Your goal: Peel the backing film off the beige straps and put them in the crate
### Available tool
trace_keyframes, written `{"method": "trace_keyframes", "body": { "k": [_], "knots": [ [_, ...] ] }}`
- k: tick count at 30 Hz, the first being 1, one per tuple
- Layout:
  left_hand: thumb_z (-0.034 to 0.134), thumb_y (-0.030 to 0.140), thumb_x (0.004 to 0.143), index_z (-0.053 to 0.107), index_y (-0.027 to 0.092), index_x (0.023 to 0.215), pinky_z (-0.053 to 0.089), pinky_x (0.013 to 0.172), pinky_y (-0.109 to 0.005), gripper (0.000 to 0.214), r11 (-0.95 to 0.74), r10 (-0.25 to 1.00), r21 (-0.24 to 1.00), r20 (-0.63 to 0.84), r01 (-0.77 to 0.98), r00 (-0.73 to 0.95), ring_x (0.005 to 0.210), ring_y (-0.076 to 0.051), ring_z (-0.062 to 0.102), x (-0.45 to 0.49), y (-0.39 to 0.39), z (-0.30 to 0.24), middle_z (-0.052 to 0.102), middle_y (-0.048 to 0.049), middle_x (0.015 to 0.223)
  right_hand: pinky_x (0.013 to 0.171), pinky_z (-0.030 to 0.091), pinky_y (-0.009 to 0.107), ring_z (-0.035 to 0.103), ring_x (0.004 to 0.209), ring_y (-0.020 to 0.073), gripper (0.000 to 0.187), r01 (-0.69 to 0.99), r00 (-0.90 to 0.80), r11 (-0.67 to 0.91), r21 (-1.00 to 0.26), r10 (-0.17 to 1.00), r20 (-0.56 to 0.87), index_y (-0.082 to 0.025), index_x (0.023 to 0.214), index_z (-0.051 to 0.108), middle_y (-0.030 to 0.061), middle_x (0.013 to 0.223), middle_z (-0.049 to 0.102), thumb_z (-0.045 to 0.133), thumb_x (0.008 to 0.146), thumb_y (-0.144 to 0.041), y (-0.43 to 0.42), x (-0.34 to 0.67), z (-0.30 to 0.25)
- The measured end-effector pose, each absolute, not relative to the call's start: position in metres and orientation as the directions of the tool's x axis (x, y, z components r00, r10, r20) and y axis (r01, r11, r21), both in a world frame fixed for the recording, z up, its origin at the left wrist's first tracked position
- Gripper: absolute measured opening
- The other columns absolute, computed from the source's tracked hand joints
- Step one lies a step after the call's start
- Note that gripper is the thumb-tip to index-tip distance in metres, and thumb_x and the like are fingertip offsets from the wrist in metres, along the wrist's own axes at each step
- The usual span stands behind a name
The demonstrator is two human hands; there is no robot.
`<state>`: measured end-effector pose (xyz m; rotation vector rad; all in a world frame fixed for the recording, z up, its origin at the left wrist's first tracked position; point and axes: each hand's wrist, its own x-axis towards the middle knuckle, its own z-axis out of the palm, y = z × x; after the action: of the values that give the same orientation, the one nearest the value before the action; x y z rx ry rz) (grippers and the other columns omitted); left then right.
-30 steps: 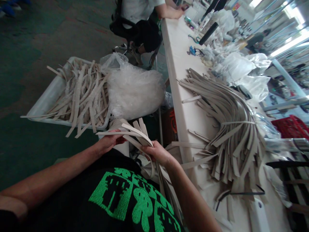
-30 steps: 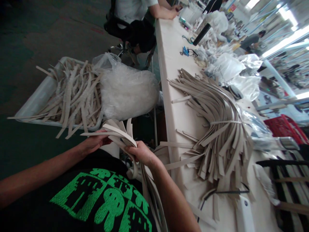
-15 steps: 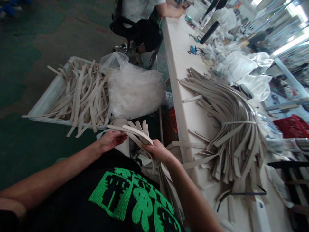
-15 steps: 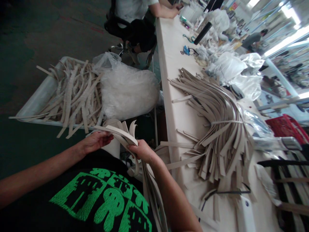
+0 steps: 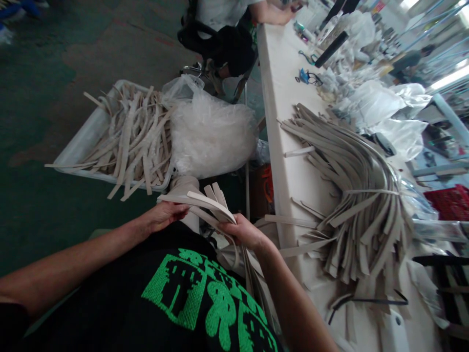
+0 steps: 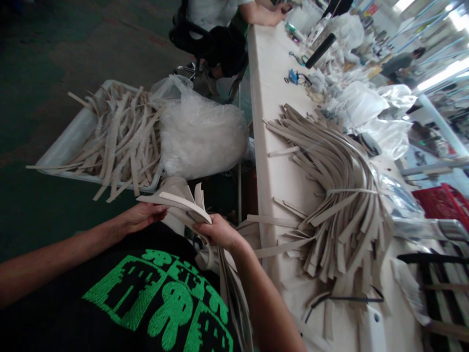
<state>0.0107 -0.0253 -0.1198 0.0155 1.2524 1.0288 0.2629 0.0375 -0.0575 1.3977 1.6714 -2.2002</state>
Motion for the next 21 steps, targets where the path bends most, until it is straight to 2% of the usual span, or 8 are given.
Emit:
{"method": "trace_keyframes", "body": {
  "k": [5,10,14,18,21],
  "knots": [
    [0.067,-0.014,0.078,0.072,0.010,0.072,0.060,0.055,-0.020,0.025,0.583,0.606,0.488,-0.793,-0.650,-0.053,0.057,-0.012,0.067,0.0127,-0.0246,-0.1126,0.071,-0.0038,0.067,0.037,0.024,0.021,0.033,0.036,0.0061,0.032,0.536,-0.602,-0.402,-0.742,0.434,-0.670,-0.018,0.064,0.056,-0.0067,0.043,0.047,0.069,0.073,-0.047,0.0373,0.2589,-0.0541],
    [0.075,-0.008,0.076,0.074,0.009,0.079,0.062,0.059,-0.022,0.018,0.606,0.641,0.506,-0.767,-0.614,0.000,0.063,-0.016,0.073,0.0122,-0.0239,-0.1164,0.076,-0.0074,0.077,0.040,0.026,0.022,0.035,0.037,0.0074,0.022,0.596,-0.546,-0.385,-0.705,0.449,-0.707,-0.018,0.066,0.058,-0.0061,0.043,0.048,0.062,0.082,-0.033,0.0381,0.2548,-0.0519],
    [0.077,-0.003,0.077,0.075,0.010,0.081,0.062,0.059,-0.022,0.013,0.609,0.659,0.515,-0.752,-0.603,0.023,0.065,-0.017,0.074,0.0109,-0.0267,-0.1188,0.077,-0.0080,0.077,0.040,0.028,0.021,0.036,0.038,0.0076,0.018,0.622,-0.513,-0.364,-0.693,0.479,-0.712,-0.018,0.067,0.058,-0.0062,0.044,0.048,0.061,0.083,-0.026,0.0387,0.2536,-0.0516],
    [0.079,-0.002,0.077,0.075,0.008,0.074,0.059,0.056,-0.020,0.011,0.633,0.633,0.495,-0.774,-0.596,0.030,0.062,-0.015,0.072,0.0098,-0.0281,-0.1180,0.075,-0.0077,0.070,0.039,0.028,0.021,0.038,0.038,0.0074,0.016,0.666,-0.473,-0.325,-0.671,0.513,-0.717,-0.017,0.069,0.058,-0.0063,0.044,0.050,0.062,0.082,-0.025,0.0385,0.2545,-0.0540],
    [0.078,-0.004,0.077,0.073,0.008,0.065,0.058,0.055,-0.019,0.017,0.630,0.628,0.494,-0.778,-0.599,0.019,0.056,-0.012,0.068,0.0096,-0.0290,-0.1190,0.071,-0.0054,0.064,0.039,0.028,0.020,0.038,0.038,0.0073,0.016,0.644,-0.482,-0.336,-0.687,0.518,-0.706,-0.017,0.070,0.059,-0.0064,0.044,0.050,0.065,0.080,-0.028,0.0385,0.2553,-0.0568]
  ]
}}
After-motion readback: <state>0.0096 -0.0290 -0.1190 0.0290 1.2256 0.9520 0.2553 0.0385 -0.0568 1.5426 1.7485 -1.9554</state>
